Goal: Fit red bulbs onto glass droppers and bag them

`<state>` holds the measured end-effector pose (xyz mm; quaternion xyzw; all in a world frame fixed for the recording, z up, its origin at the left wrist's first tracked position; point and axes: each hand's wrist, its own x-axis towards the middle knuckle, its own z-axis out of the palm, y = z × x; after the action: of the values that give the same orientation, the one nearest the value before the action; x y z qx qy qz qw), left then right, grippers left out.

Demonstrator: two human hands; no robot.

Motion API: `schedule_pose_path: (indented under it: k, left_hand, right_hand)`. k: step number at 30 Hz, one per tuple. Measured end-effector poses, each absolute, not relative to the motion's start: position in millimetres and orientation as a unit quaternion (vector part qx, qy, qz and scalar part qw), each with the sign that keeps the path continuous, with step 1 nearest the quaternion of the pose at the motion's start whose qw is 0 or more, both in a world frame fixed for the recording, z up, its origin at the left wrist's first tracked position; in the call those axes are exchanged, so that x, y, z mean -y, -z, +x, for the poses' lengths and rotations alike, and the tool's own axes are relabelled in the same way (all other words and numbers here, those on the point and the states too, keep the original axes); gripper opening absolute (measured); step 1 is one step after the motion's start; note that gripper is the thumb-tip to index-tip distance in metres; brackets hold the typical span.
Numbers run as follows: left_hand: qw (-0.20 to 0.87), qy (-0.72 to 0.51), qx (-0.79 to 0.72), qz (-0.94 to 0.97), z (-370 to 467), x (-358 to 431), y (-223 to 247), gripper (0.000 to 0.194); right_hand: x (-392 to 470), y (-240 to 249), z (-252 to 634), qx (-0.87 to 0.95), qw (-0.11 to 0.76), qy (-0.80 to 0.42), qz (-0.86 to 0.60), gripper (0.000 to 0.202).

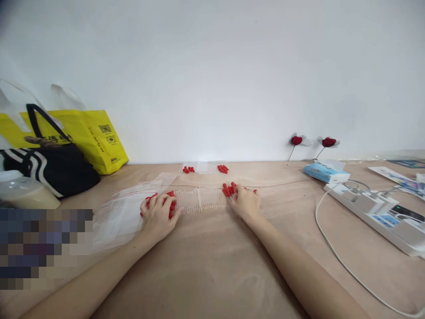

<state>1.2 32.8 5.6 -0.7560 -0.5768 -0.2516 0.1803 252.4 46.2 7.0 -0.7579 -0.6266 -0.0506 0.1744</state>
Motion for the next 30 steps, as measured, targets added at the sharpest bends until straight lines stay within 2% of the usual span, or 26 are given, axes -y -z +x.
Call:
schedule_pose_path:
  k: [3,7,12,17,26,28,30]
  left_hand:
    - [0.168,0.219,0.606,-0.746,-3.6,-36.1,-14.2,0.022]
    - [0.096,0.175,0.643,-0.74,-11.2,-43.4,-28.2,0.02]
    - [0.047,0.129,0.629,-0.765,-18.1,-48.1,-39.0,0.017]
    - [0.101,0.145,0.605,-0.777,-16.4,-50.5,-33.3,0.02]
    - [0.114,0.165,0.569,-0.798,-12.6,-54.5,-24.8,0.01]
    - [0.085,0.187,0.549,-0.81,-8.7,-52.7,-25.9,0.008]
    - [0.01,0.228,0.504,-0.833,-1.2,-46.9,-26.4,0.008]
  right_hand:
    - [-47.1,-3.5,253.2,0.635,0.156,0.052,-0.755,0.021]
    - [-48.1,-3.5,252.0,0.644,0.149,0.053,-0.749,0.022]
    - [-48.3,-12.8,235.5,0.661,0.139,0.04,-0.736,0.026]
    - [-55.1,-18.8,214.3,0.666,0.106,0.021,-0.738,0.024]
    - [-69.5,-20.4,205.8,0.649,0.078,-0.026,-0.757,0.021]
    - [-70.8,-20.2,205.0,0.646,0.078,-0.033,-0.759,0.02]
    - [-72.1,-19.4,204.1,0.643,0.078,-0.036,-0.761,0.018]
